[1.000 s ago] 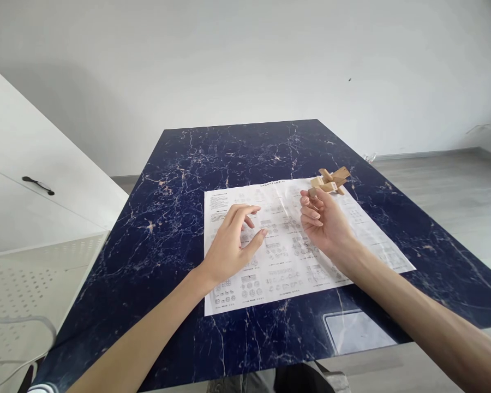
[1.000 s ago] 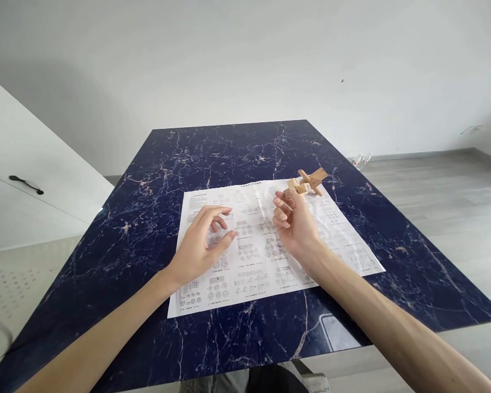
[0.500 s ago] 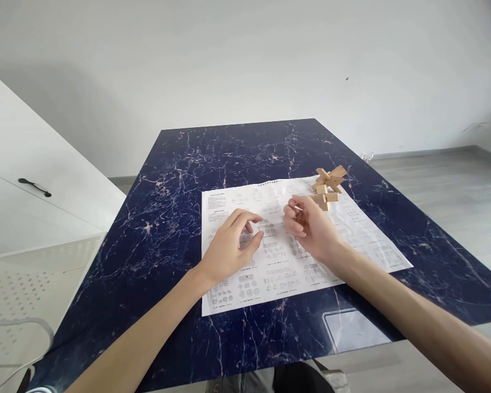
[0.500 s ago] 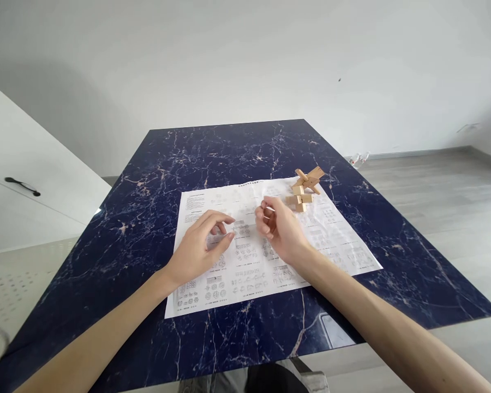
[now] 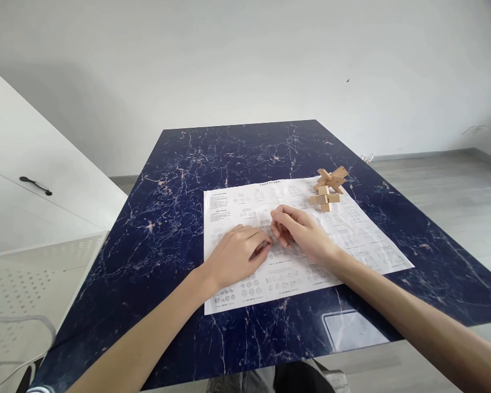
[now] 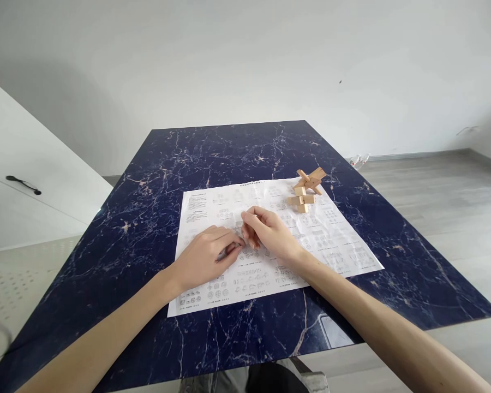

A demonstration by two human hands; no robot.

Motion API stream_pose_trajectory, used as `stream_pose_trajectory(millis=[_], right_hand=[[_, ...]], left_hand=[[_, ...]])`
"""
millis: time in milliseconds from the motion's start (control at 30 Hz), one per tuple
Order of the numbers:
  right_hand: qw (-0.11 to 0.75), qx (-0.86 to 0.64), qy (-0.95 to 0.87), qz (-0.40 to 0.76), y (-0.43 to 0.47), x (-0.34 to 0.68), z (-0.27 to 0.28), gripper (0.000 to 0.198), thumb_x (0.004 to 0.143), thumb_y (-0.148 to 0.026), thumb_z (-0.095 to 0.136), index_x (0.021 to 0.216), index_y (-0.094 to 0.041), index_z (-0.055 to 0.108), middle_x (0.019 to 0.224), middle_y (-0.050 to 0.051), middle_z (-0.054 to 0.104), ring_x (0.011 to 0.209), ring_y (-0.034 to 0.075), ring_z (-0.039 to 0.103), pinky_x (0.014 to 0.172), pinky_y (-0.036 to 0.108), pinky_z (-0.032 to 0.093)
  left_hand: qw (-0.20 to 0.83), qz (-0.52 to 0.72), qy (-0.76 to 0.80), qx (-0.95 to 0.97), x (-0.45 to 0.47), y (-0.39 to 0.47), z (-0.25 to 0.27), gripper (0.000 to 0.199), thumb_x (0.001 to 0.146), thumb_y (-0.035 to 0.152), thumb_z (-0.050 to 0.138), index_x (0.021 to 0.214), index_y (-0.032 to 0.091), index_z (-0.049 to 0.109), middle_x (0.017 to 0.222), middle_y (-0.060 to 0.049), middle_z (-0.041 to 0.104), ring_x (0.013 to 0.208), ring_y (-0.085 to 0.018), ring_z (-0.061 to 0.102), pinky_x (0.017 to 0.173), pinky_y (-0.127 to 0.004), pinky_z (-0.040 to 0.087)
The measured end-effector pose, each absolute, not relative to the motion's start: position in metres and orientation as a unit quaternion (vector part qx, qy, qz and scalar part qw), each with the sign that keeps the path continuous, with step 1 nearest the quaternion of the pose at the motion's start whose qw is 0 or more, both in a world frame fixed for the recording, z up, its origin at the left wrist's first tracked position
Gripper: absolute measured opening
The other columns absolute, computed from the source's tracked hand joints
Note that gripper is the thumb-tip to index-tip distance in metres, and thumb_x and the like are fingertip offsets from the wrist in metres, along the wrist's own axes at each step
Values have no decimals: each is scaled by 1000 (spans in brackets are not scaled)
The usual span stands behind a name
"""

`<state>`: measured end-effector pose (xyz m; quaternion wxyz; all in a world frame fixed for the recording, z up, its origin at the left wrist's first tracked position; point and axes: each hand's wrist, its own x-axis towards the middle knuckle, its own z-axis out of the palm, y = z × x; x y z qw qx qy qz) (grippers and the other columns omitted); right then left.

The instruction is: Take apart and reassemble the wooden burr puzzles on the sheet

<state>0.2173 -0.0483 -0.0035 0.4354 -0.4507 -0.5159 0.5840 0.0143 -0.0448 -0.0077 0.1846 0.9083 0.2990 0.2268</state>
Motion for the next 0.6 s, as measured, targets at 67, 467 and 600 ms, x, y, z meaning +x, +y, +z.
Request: stream_pose_trajectory(millis=[67,467,600], right_hand=[[436,-450,-511,589,-48,218,-4,39,102,-47,64,74,-22,54,67,-3,60,50,10,48,54,29,38],[423,-451,-502,605,-47,220,-2,40,102,-49,64,74,-22,54,68,-3,59,51,10,49,55,29,40],[421,-453,-503,604,-47,219,0,40,101,-49,64,73,-23,54,67,-3,60,51,11,48,54,29,40]], left_hand=[[182,228,296,909,14,-45,-8,17,103,18,53,96,20,69,87,-3,75,79,-20,71,85,-42,57],[176,224,296,912,14,-45,-6,18,104,20,53,98,20,69,88,-3,76,82,-21,72,84,-41,57],[171,226,297,912,14,-45,-6,17,104,19,53,97,19,69,87,-4,75,82,-22,72,84,-42,57]])
